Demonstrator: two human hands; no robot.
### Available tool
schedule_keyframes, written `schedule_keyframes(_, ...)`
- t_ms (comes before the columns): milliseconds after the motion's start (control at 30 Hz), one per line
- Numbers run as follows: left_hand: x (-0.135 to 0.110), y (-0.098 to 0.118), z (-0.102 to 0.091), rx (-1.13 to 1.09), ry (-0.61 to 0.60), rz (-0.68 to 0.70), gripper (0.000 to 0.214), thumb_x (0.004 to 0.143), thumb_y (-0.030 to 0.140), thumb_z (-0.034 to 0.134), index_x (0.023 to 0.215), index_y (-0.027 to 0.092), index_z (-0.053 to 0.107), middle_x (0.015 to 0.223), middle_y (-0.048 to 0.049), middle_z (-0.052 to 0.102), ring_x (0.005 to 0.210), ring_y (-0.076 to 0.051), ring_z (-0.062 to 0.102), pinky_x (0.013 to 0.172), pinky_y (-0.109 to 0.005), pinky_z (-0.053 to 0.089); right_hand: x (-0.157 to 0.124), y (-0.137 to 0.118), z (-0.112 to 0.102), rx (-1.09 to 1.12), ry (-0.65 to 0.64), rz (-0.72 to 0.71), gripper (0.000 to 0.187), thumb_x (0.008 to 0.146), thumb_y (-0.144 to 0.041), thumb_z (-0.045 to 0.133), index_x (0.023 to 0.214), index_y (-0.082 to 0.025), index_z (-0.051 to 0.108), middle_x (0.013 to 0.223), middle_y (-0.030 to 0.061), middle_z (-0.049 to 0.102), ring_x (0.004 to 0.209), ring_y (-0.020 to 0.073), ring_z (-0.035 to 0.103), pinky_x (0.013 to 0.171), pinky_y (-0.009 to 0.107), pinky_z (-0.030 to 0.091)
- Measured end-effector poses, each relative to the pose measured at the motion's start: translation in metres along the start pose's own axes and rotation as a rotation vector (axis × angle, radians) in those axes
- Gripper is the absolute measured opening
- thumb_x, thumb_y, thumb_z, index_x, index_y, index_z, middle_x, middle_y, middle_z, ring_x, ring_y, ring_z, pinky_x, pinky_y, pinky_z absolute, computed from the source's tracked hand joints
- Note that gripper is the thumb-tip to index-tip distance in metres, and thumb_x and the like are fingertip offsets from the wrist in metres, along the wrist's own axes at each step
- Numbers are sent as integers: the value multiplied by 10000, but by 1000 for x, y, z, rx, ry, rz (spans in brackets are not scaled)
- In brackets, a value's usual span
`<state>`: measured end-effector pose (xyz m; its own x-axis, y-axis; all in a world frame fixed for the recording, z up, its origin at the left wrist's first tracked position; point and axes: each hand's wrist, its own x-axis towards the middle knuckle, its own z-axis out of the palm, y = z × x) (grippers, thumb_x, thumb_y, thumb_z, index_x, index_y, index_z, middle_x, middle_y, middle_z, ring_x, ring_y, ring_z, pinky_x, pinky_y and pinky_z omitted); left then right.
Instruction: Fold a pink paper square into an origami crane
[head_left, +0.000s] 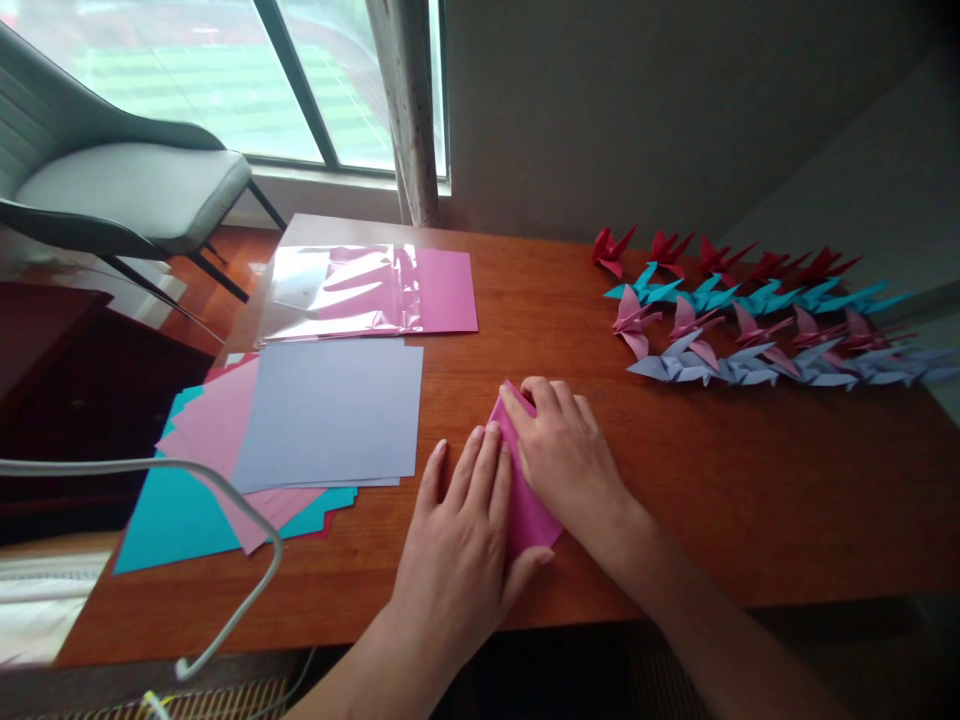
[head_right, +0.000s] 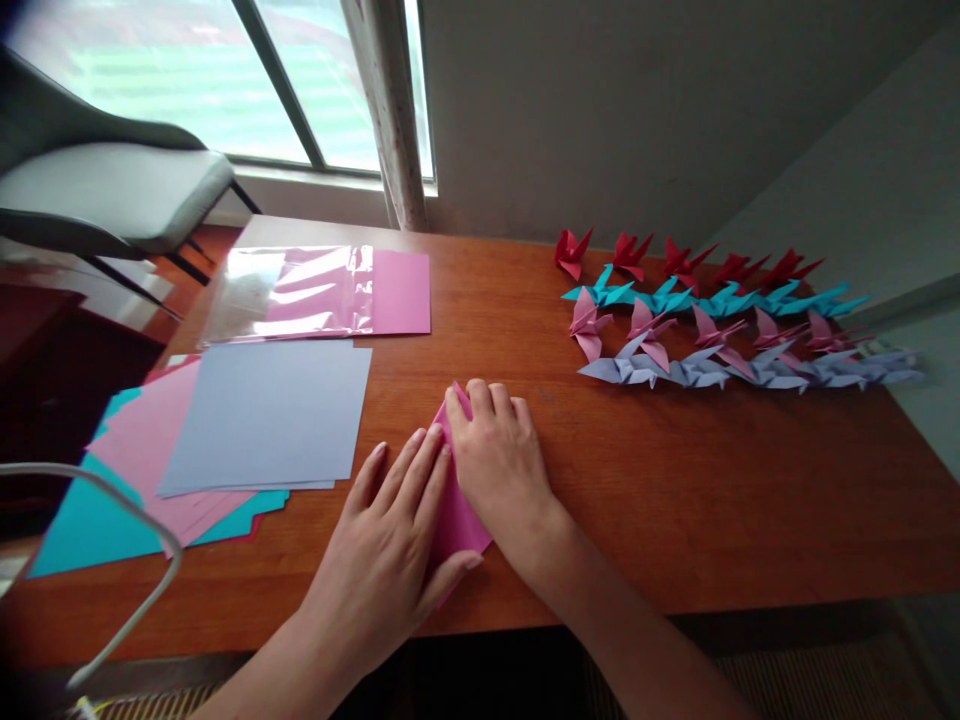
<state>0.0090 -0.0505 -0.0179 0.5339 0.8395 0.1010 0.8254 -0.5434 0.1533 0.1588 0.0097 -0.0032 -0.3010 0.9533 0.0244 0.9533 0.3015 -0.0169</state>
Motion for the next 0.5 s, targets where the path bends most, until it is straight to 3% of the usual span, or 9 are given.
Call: schedule_keyframes(500,-8,3,-7,19,7,19,804,956,656,381,1474,49,480,1564,-173,424,1454,-365,375,1200,-523,201,2,3,-5,-19,-27,-17,387,1001,-182,454,1370,-177,570,1177,138,620,1054,271,525,831,393,439)
